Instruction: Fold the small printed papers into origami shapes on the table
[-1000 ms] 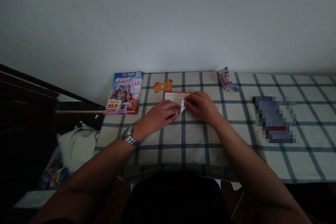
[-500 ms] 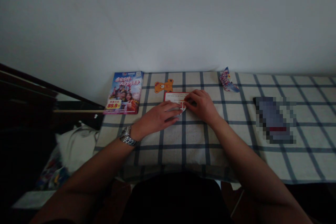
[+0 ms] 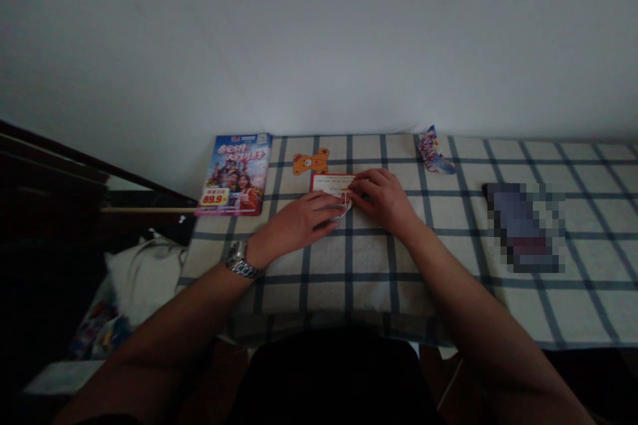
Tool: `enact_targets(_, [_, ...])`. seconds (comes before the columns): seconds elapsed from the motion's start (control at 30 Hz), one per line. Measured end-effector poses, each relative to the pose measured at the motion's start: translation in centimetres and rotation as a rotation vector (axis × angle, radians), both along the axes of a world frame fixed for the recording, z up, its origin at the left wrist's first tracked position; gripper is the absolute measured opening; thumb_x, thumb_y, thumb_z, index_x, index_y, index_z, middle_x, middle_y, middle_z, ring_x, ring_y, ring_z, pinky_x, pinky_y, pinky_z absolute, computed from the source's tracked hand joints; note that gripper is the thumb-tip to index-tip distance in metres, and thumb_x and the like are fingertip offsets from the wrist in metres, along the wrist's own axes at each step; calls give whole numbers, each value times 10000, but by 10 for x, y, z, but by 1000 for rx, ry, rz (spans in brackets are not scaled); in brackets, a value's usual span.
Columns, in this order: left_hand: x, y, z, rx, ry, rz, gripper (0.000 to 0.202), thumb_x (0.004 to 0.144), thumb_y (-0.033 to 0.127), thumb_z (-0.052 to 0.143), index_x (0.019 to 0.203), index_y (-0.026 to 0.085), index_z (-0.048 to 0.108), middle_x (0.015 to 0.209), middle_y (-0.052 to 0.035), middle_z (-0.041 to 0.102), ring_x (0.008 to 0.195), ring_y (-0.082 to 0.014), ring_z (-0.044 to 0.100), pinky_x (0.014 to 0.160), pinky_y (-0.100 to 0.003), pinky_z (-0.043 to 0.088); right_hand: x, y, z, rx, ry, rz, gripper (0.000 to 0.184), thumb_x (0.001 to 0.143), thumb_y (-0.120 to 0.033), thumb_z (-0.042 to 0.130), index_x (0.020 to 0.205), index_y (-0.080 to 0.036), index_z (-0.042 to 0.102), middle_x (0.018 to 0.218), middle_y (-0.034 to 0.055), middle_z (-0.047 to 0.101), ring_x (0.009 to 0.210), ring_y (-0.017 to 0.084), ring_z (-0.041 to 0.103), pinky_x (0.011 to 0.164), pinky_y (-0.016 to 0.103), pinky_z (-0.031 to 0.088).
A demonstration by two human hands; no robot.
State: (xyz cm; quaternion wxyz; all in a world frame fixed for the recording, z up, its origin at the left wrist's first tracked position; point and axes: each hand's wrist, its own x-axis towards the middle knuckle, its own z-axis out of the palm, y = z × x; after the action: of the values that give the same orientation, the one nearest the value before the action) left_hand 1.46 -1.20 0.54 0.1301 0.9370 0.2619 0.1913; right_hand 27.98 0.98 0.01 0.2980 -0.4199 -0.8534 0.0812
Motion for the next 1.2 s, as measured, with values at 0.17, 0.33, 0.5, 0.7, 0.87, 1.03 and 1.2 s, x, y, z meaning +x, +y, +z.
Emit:
enact_targets(0.17, [0,-1,2,15,10,6,311,1104,316,561,1364,200,684,1413,-87,672,1332,-261,599,1154,-474,560,2,-8,6,-29,-6,174,201,1049,-320,644,1191,-278,780,1243,85,786,1211,294,710,1075,527,570])
enact_targets(0.33, [-1,-2,1,24,12,19,305,1102,327,566,1356,208,686,1430,-85,654,1344,-262,594,1161,-475,556,3,-10,1,-51,-26,224,249,1062,-298,621,1254,-280,779,1296,80,787,1231,300,728,1074,549,580])
enact_targets(0.5, [-1,-4,2,23,28,40,313,1103,333,563,1368,216,681,1472,-89,621,1367,-271,585,1164,-485,558,4,-10,0,-55,-41,210,288,1068,-305,603,1299,-267,771,1350,108,757,1255,312,715,1078,551,585])
enact_targets(0.7, [-2,-5,3,16,59,38,340,1108,340,554,1401,200,654,1464,-95,629,1347,-274,601,1133,-476,579,6,-9,-2,-37,-68,229,316,1083,-272,567,1336,-239,754,1379,127,738,1298,318,688,1095,559,574])
enact_targets(0.87, [-2,-4,2,21,66,30,338,1102,336,567,1396,193,654,1472,-99,624,1351,-275,602,1137,-476,577,6,-7,-6,-23,-66,243,320,1082,-266,575,1353,-242,744,1374,118,745,1288,311,695,1095,555,578])
enact_targets(1.03, [-3,-4,3,20,80,25,349,1104,337,564,1403,181,650,1481,-100,618,1354,-283,597,1136,-476,573,7,-7,-6,-32,-72,252,324,1084,-260,573,1362,-238,737,1385,111,744,1304,312,687,1104,562,570])
enact_targets(1.2, [-2,-3,1,25,54,24,329,1104,330,567,1393,198,654,1454,-93,643,1334,-266,608,1131,-469,571,7,-7,-5,-42,-65,258,321,1085,-247,568,1357,-244,738,1398,95,745,1322,301,681,1131,550,557])
